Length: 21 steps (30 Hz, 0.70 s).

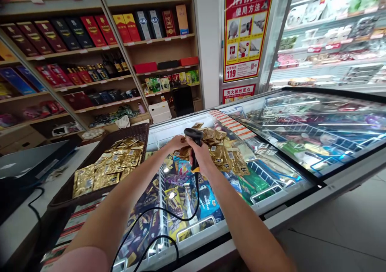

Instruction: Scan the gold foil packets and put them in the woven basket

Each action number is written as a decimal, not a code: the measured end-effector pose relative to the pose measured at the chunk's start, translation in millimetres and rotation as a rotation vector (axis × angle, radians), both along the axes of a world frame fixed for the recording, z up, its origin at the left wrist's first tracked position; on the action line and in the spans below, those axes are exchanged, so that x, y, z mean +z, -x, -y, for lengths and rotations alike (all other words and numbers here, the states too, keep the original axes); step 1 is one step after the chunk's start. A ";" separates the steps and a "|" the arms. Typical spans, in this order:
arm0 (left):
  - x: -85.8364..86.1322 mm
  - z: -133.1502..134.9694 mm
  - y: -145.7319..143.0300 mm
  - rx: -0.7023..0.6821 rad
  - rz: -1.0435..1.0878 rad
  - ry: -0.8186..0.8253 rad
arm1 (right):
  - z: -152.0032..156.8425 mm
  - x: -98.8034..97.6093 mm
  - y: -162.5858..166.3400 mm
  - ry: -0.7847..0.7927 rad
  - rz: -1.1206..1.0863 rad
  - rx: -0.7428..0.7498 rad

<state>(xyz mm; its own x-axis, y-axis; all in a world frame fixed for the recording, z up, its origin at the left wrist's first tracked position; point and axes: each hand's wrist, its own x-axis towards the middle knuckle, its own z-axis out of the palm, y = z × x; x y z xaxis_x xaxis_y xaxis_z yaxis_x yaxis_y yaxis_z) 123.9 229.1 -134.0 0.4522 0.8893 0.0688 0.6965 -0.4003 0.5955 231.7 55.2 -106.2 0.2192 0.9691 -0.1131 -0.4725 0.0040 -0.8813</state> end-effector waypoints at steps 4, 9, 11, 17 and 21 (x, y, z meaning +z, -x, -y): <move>-7.2 7.2 -4.0 0.103 -0.037 -0.142 | -2.4 -0.7 -0.5 -0.015 -0.012 -0.009; 9.8 32.3 24.7 0.114 0.080 -0.150 | -1.8 -2.9 1.9 -0.041 0.036 -0.006; 20.8 46.5 46.4 0.115 0.121 -0.160 | 0.3 -2.9 3.3 -0.064 0.065 0.006; 51.5 87.3 123.7 0.170 0.342 -0.234 | 11.7 -0.4 7.6 -0.165 0.136 0.152; 65.9 94.6 153.7 0.253 0.492 -0.200 | 18.7 -0.6 10.0 -0.196 0.131 0.263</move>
<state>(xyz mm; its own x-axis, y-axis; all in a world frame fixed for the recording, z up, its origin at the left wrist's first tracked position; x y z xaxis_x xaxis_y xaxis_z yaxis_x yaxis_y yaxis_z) -29.8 134.5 -68.0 0.1001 0.9134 0.3945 0.4454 -0.3957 0.8031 221.6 36.5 -106.8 -0.0401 0.9948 0.0936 -0.3626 0.0728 -0.9291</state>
